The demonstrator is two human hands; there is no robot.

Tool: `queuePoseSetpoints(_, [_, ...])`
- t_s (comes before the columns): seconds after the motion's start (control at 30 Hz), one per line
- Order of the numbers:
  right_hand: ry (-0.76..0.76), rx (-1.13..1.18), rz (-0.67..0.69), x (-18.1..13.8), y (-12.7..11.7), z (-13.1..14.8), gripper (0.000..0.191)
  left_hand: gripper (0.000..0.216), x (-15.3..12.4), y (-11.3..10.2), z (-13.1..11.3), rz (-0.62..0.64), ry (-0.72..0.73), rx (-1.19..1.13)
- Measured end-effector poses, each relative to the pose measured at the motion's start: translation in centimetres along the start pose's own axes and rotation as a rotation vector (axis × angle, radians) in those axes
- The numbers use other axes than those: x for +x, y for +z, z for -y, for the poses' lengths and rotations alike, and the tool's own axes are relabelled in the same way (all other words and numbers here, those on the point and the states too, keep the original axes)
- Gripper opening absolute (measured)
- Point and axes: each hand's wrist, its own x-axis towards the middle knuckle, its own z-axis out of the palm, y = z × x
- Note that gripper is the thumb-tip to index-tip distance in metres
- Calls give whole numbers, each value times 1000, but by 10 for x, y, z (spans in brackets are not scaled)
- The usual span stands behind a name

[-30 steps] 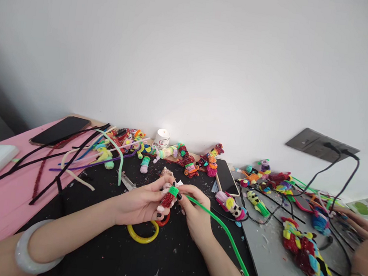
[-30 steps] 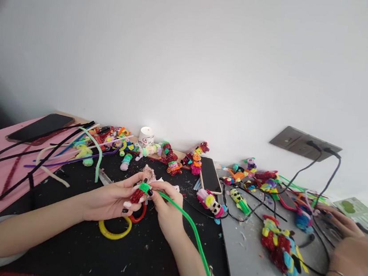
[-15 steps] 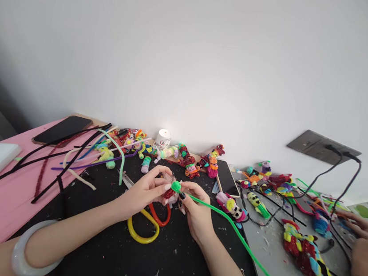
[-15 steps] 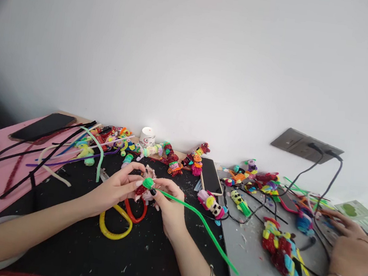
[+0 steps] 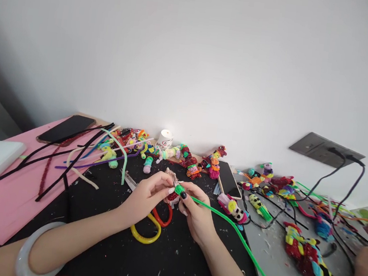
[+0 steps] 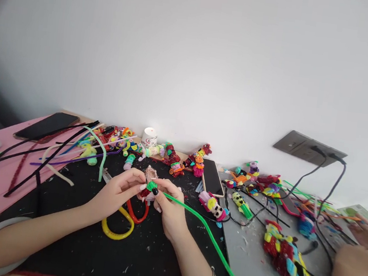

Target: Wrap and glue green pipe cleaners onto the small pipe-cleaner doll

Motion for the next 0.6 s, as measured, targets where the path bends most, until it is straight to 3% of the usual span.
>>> queuePoseSetpoints(0.43, [-18,10,-39,0,0,-4,18,22,0,3,-1,-61,-79,49])
queuePoseSetpoints(0.6, [-28,-46,-54,1,0,-5,17,17,0,4,-3,-70,-91,99])
